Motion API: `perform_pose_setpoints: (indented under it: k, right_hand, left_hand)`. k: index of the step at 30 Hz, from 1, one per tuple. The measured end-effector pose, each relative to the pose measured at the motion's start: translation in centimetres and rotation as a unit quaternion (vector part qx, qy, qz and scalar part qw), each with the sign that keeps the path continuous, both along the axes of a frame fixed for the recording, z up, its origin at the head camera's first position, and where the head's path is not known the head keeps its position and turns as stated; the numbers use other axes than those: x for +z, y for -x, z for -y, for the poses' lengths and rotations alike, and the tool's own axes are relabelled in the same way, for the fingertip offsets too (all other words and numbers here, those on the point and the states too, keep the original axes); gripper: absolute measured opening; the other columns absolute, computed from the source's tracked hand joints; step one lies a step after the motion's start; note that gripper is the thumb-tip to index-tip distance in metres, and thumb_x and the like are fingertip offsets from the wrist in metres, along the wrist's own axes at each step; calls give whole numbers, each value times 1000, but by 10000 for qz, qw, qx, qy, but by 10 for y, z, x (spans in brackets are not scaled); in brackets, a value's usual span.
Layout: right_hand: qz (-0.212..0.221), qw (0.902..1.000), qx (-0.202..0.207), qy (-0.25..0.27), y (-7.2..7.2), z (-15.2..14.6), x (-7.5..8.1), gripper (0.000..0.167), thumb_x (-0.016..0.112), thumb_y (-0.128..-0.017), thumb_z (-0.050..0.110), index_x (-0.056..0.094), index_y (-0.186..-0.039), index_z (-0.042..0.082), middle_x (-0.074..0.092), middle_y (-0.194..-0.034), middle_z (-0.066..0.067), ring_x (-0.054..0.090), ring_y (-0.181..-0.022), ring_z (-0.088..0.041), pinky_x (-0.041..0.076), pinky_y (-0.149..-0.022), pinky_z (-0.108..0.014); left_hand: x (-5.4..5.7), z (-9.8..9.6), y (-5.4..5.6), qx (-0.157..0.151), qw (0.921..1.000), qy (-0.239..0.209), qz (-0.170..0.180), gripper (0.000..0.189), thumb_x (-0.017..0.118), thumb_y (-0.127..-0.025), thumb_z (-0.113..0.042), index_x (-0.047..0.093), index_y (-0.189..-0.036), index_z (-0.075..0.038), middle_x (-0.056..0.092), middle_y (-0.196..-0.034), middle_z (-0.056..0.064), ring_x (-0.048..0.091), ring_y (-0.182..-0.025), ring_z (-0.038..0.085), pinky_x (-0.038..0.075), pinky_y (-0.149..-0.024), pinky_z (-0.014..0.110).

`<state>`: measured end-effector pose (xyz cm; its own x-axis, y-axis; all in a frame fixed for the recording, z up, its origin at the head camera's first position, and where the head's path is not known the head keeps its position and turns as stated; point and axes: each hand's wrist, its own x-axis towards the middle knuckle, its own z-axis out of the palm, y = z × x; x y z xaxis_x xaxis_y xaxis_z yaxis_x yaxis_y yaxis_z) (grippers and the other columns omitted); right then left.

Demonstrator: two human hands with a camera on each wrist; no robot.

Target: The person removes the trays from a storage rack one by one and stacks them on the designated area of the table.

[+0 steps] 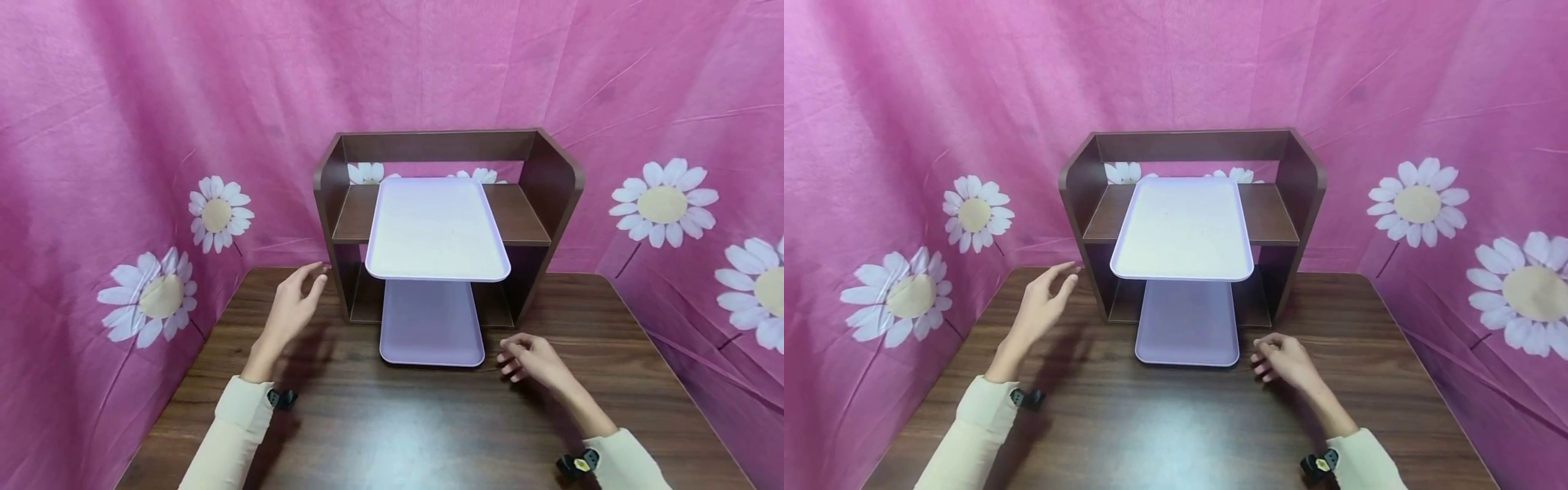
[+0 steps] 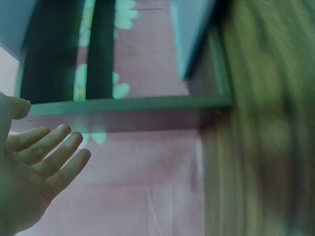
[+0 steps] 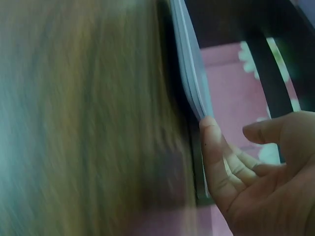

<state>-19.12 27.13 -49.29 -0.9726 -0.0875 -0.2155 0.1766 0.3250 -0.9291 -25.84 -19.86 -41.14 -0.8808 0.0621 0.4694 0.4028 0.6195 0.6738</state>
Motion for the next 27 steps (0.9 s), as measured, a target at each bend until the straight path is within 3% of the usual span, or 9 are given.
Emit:
perform_pose_setpoints:
  k: [5,10,15,20,27]
  right_hand:
    - [306,9988,-195,338,-5,21,-8,36,51,-112,15,52,-122,-20,77,-90,-14,76,-71,-19,67,-63,-35]
    - [725,9943,-183,759,-15,34,-15,48,49,-114,23,55,-118,-25,79,-90,-23,80,-76,-24,69,-70,-36]
    - [1015,9836,39,1491,-23,44,-20,53,46,-115,25,52,-124,-26,79,-100,-27,81,-87,-25,68,-81,-36]
    - [1327,9607,92,2435,-26,61,-24,57,44,-114,22,39,-139,-30,77,-111,-29,80,-99,-25,66,-93,-36]
    - [1668,9119,-25,3750,-30,85,-27,56,44,-114,14,23,-147,-26,73,-122,-29,76,-111,-29,60,-106,-39]
  left_hand:
    - [15,-9,3,52,9971,-725,212,39,63,-109,-25,65,-143,-6,76,-132,12,72,-119,26,54,-102,32]
    - [25,-17,8,-62,9920,-1239,250,43,64,-109,-27,63,-147,-7,73,-138,14,73,-120,28,57,-100,18]
    - [35,-26,14,-100,9868,-1592,282,49,67,-107,-25,59,-150,-2,68,-143,22,68,-130,33,57,-110,36]
    - [40,-33,20,-59,9817,-1881,289,52,68,-107,-26,57,-152,-2,66,-145,21,67,-132,32,59,-106,44]
    - [43,-36,27,-160,9763,-2148,228,55,71,-105,-25,55,-154,-4,62,-151,20,62,-139,29,53,-115,36]
